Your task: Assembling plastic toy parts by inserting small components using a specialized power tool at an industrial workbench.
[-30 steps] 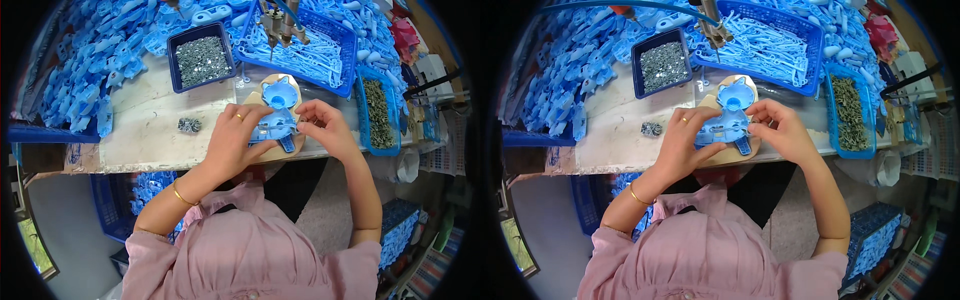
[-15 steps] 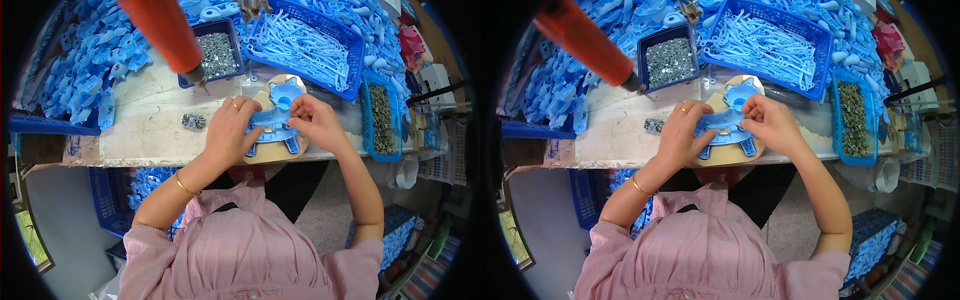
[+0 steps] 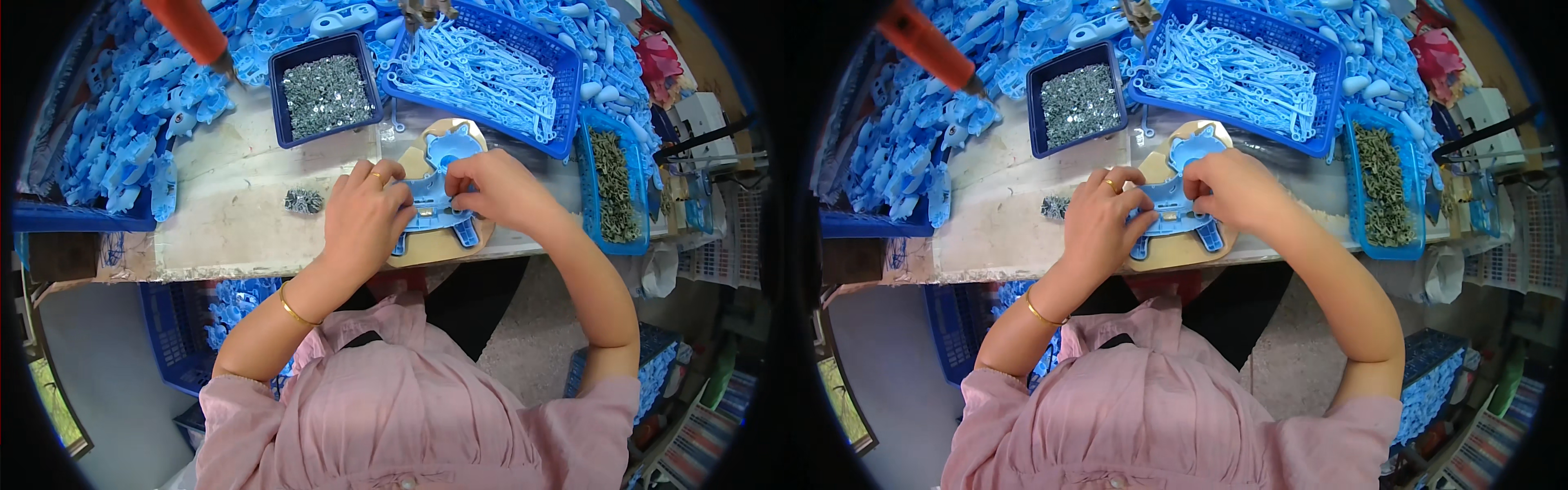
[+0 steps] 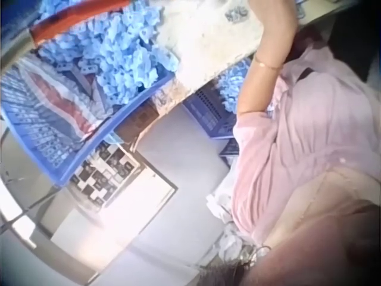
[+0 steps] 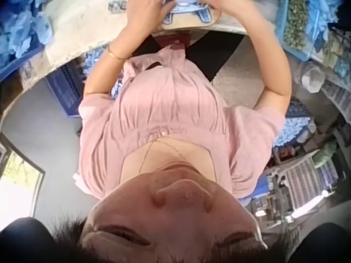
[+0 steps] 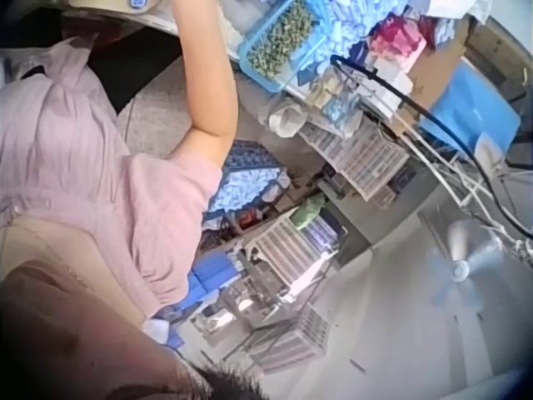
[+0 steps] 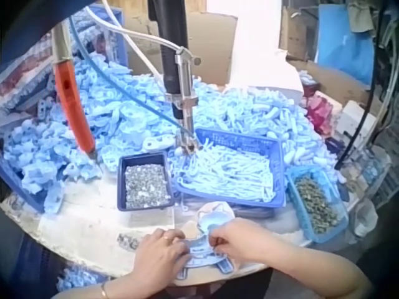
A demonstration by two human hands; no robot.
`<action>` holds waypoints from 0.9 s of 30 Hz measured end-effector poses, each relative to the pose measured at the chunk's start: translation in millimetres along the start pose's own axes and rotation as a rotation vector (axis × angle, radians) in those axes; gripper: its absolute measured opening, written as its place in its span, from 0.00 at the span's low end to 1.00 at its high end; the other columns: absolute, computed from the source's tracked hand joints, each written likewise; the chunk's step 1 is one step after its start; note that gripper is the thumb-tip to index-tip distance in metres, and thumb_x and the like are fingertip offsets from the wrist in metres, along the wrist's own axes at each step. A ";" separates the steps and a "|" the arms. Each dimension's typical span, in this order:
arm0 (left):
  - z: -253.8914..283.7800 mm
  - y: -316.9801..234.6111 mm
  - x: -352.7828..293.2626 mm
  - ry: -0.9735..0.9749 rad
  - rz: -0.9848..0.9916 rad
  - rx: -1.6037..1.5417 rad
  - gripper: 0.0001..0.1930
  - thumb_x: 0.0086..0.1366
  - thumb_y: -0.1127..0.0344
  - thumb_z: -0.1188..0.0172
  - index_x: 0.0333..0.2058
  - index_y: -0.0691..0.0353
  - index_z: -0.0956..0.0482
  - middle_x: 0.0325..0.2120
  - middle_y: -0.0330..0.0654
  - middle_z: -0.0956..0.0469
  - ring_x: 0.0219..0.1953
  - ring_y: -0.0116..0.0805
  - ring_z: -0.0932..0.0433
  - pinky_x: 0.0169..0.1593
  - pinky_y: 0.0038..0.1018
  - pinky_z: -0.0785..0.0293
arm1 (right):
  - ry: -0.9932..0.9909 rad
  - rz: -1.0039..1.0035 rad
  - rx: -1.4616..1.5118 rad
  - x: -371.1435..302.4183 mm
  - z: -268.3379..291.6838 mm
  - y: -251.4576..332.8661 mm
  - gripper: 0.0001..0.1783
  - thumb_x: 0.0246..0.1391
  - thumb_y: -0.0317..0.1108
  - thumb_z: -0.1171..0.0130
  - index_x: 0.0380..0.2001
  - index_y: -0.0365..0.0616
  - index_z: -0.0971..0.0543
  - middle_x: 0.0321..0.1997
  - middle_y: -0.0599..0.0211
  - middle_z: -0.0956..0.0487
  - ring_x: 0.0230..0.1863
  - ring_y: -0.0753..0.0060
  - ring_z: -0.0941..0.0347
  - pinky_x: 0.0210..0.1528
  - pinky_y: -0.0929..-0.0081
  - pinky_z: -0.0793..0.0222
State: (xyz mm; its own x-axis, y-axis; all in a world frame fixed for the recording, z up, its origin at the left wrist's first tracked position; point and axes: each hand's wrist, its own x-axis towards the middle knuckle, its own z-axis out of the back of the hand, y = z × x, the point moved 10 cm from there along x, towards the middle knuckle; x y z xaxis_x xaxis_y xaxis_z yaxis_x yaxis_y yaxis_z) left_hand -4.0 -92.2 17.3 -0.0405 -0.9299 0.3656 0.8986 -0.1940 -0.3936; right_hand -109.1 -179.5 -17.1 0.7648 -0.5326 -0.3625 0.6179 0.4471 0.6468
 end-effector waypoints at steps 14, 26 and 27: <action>10.3 11.8 -5.8 0.008 0.051 -0.053 0.09 0.57 0.61 0.33 0.35 0.56 0.17 0.38 0.37 0.22 0.40 0.40 0.25 0.41 0.37 0.29 | -0.760 0.600 0.080 -11.6 67.7 159.2 0.22 0.53 0.29 0.34 0.51 0.41 0.25 0.46 0.59 0.22 0.47 0.61 0.24 0.47 0.65 0.28; 74.5 126.2 24.0 -0.184 0.087 0.290 0.02 0.58 0.66 0.36 0.30 0.55 0.18 0.29 0.38 0.23 0.38 0.42 0.26 0.40 0.35 0.26 | -0.324 0.167 0.405 42.3 116.8 275.9 0.30 0.64 0.37 0.41 0.64 0.37 0.37 0.51 0.52 0.23 0.50 0.63 0.23 0.50 0.61 0.27; 65.7 133.6 31.2 -0.131 0.053 0.307 0.03 0.56 0.65 0.35 0.29 0.54 0.18 0.30 0.38 0.22 0.39 0.42 0.25 0.42 0.36 0.27 | -0.313 0.167 0.397 60.5 106.5 252.9 0.30 0.64 0.37 0.41 0.64 0.37 0.37 0.51 0.52 0.23 0.50 0.63 0.23 0.50 0.61 0.27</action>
State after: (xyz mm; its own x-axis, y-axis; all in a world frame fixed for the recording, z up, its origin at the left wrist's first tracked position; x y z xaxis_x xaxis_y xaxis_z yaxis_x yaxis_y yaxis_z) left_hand 143.5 -126.6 31.5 0.0483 -0.8843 0.4645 0.9884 -0.0247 -0.1497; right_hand 74.0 -175.3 196.0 0.7183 -0.6936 -0.0540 0.3292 0.2705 0.9047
